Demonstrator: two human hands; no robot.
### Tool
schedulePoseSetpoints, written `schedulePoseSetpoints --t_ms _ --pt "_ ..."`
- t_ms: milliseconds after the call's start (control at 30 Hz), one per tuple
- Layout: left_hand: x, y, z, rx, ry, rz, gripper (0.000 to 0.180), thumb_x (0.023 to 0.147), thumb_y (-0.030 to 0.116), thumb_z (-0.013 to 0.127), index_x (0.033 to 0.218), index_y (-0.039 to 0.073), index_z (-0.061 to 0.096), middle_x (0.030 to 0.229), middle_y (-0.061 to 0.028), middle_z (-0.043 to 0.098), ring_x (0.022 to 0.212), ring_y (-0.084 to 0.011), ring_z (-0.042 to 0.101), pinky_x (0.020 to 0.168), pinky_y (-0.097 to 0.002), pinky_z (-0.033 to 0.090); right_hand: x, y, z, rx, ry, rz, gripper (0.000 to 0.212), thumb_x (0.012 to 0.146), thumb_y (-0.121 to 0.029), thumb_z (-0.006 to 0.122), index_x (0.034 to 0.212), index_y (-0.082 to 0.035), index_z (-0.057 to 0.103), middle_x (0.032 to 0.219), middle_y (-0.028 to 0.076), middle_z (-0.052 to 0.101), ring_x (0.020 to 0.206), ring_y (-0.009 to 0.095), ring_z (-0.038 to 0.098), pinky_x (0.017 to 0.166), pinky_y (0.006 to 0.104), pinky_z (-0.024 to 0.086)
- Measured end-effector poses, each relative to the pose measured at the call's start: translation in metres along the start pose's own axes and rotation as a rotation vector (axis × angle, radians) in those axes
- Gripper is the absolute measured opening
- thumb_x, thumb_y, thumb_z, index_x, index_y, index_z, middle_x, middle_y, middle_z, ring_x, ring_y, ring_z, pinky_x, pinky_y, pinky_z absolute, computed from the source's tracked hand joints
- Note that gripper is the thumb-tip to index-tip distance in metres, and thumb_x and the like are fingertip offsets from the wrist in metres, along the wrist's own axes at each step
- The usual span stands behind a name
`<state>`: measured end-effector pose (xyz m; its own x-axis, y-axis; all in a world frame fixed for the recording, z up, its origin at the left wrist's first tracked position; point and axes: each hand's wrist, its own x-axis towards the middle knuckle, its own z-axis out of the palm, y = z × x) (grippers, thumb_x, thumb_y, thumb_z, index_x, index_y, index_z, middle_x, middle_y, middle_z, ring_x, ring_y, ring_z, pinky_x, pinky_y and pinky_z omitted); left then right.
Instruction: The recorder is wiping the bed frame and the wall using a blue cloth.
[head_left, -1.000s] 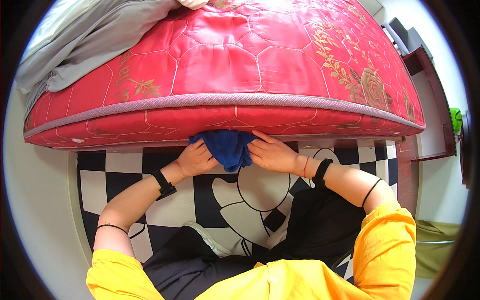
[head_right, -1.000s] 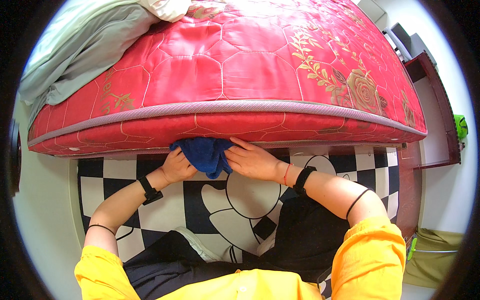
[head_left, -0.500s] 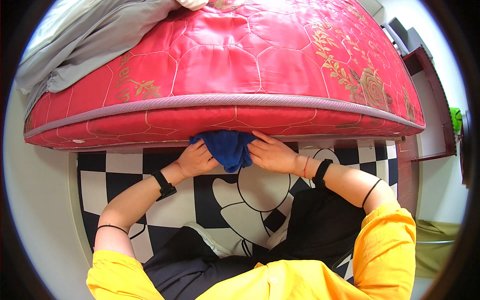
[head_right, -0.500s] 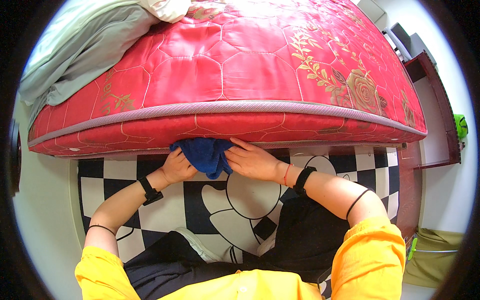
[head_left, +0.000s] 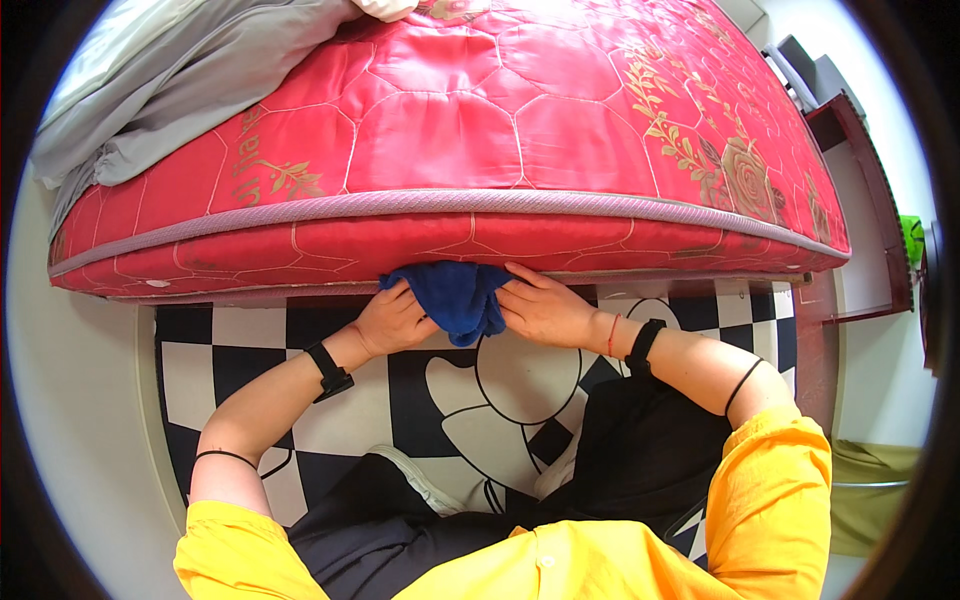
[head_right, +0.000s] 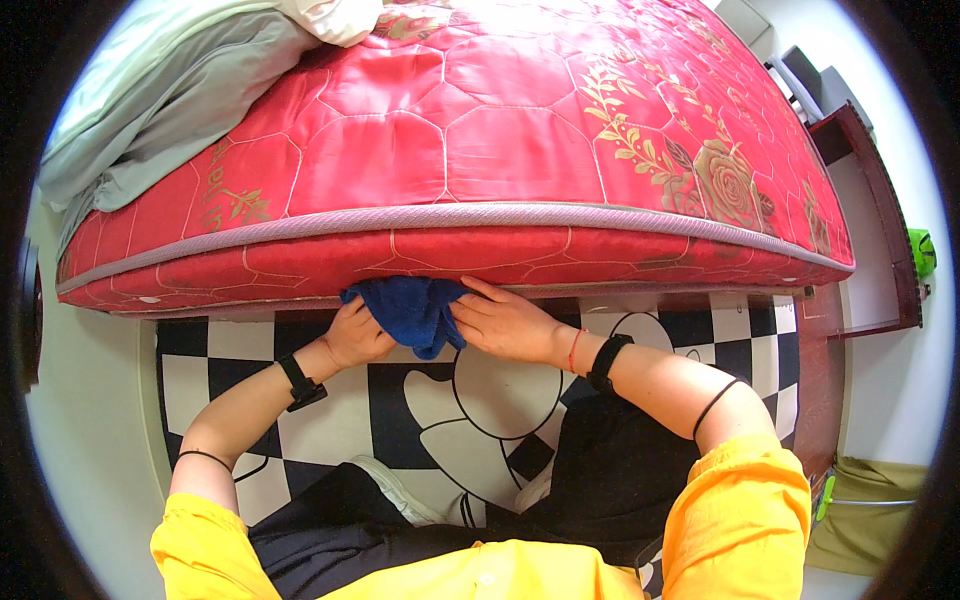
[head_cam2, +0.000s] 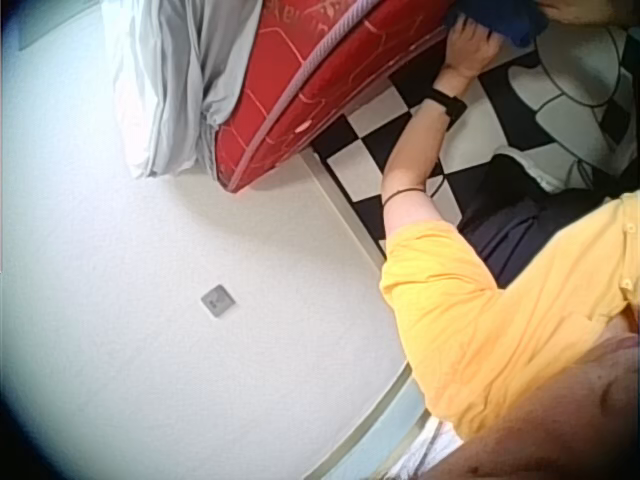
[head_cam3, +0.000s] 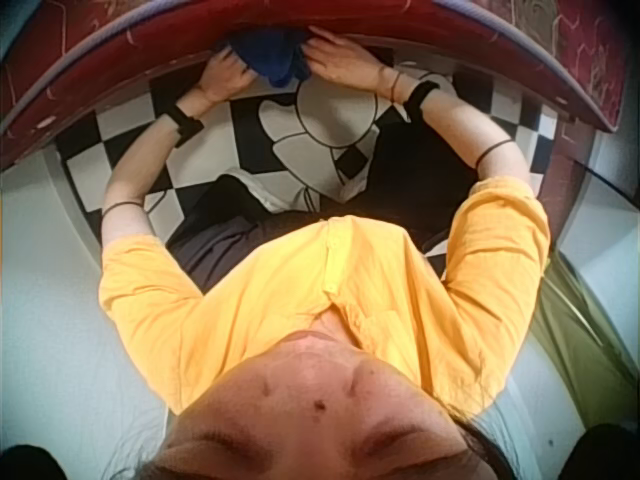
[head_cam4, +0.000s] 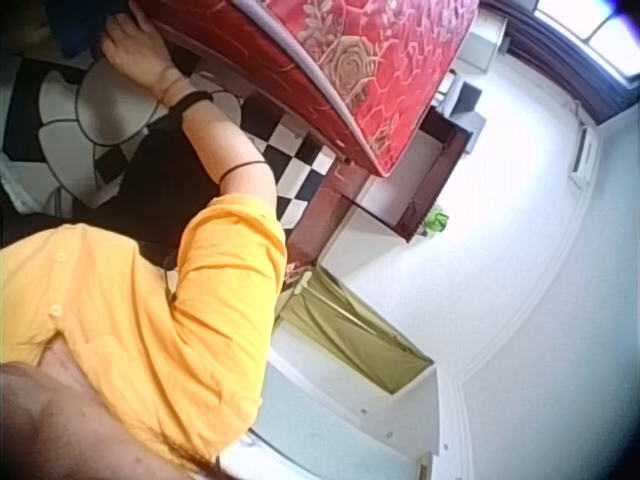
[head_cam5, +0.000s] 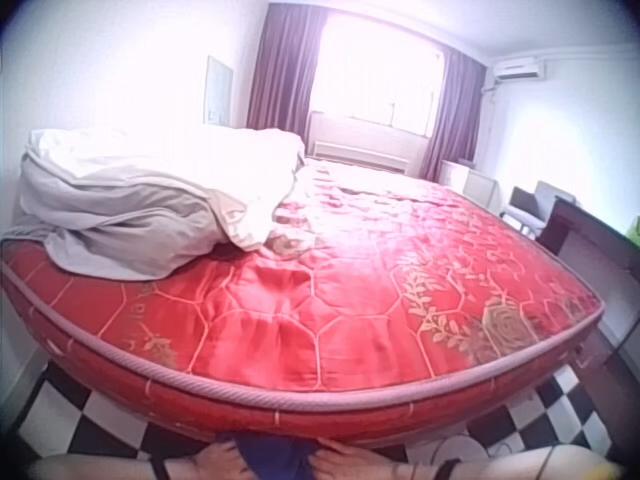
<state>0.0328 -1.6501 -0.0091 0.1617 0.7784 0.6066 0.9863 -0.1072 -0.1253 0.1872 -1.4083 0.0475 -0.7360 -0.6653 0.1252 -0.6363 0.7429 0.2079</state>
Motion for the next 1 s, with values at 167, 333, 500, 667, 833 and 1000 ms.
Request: schedulePoseSetpoints --t_ms 167,333,500,667,833,1000 --pt "0.001 0.002 -0.004 0.018 -0.059 -0.041 0.036 0.075 0.021 0.06 0.108 0.01 0.068 0.121 -0.0134 0.063 0.11 -0.0296 0.062 0.104 -0.0443 0.044 0.012 -0.013 -0.017 0.208 0.04 0.137 0.045 0.081 -0.038 0.068 0.1 0.002 0.061 0.115 0.017 0.061 0.114 0.03 0.056 0.116 0.0483 0.032" --pt "0.013 0.012 -0.026 -0.112 -0.092 -0.102 0.039 0.073 0.018 0.065 0.112 0.011 0.065 0.121 -0.0159 0.059 0.114 -0.0338 0.058 0.106 -0.0491 0.041 0.03 -0.018 -0.037 0.39 0.141 0.336 0.034 0.086 -0.032 0.07 0.092 0.001 0.061 0.105 0.015 0.059 0.105 0.033 0.054 0.097 0.0469 0.044" --pt "0.015 0.02 -0.056 -0.242 0.132 -0.191 0.04 0.068 0.01 0.07 0.107 0.009 0.063 0.114 -0.0199 0.057 0.109 -0.0408 0.058 0.102 -0.0548 0.043 0.043 -0.009 -0.095 0.656 0.14 0.411 0.024 0.093 -0.017 0.064 0.078 -0.001 0.054 0.069 0.02 0.056 0.066 0.039 0.06 0.057 0.0464 0.046" --pt "0.04 0.027 -0.106 -0.156 0.375 -0.405 0.076 0.076 0.016 0.072 0.137 -0.011 0.036 0.13 -0.0366 0.044 0.119 -0.057 0.045 0.109 -0.0634 0.028 0.045 -0.014 -0.149 1.029 0.427 0.857 0.027 0.101 -0.017 0.055 0.082 0.003 0.055 0.066 0.01 0.046 0.062 0.014 0.042 0.058 0.0289 0.04" --pt "0.1 -0.008 -0.156 0.064 0.418 -0.557 0.088 0.09 0.026 0.064 0.151 -0.013 0.014 0.145 -0.0481 0.02 0.134 -0.0651 0.023 0.111 -0.0661 0.018 0.049 0.002 -0.183 1.555 1.187 1.215 0.021 0.104 -0.028 0.053 0.098 -0.01 0.062 0.086 -0.005 0.057 0.079 0.004 0.051 0.072 0.024 0.045" --pt "0.137 -0.03 -0.152 0.041 0.1 -0.579 0.093 0.087 0.056 0.063 0.153 0.002 0.028 0.142 -0.0318 0.046 0.125 -0.0573 0.045 0.106 -0.0573 0.036 0.048 0.016 -0.189 1.428 1.211 1.021 0.026 0.103 -0.026 0.053 0.119 -0.005 0.056 0.107 0.004 0.06 0.093 0.012 0.059 0.081 0.0289 0.048"
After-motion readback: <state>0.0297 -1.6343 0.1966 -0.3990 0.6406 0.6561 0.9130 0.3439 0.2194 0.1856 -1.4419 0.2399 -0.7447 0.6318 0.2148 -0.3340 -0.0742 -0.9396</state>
